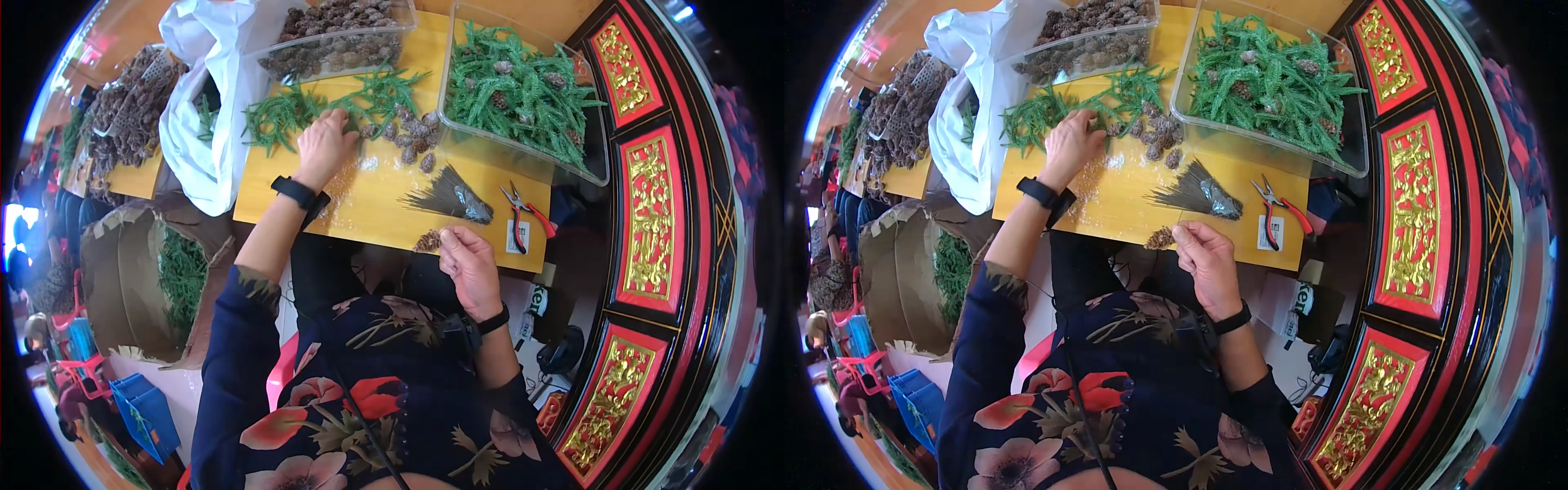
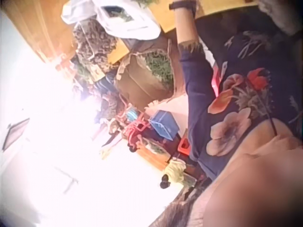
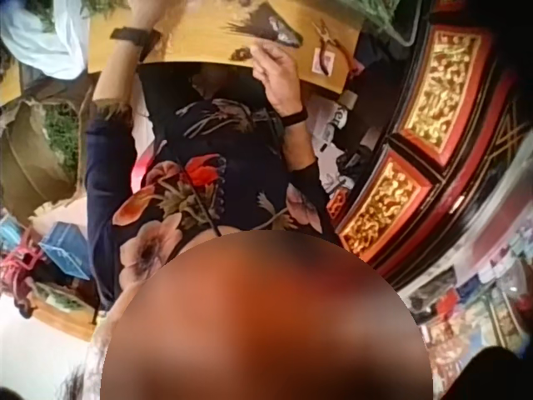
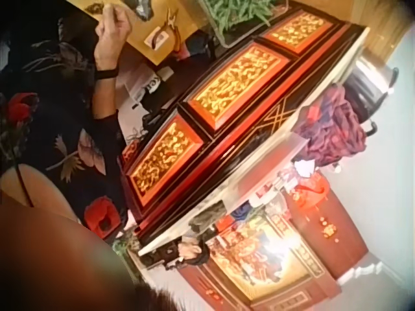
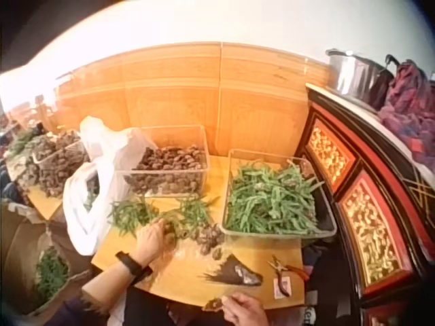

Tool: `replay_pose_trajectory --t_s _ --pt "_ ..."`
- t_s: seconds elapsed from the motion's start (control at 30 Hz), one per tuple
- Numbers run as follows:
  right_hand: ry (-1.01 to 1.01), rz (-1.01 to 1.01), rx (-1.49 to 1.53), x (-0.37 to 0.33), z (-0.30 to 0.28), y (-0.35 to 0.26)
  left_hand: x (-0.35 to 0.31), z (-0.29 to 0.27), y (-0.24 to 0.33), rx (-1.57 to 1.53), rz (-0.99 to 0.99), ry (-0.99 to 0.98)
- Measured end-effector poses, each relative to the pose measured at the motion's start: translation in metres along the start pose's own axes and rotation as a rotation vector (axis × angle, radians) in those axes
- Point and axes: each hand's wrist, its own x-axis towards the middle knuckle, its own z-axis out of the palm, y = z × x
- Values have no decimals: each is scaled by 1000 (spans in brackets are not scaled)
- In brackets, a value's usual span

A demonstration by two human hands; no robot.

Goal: The person is using scissors to trim small evergreen branches and prepare seed pods on a production workbench.

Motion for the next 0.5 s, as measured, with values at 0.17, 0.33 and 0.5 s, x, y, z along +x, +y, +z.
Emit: replay_pose_trajectory --t_s 0.17,0.33,0.5 --pt "-14 16 -50 -8 5 4 -1 -23 -12 6 -67 -43" --pt "-71 14 -47 -2 10 14 -31 -45 -22 -946 -93 144" --pt "-119 -7 -139 8 26 9 -79 -93 8 -1334 -351 -83"
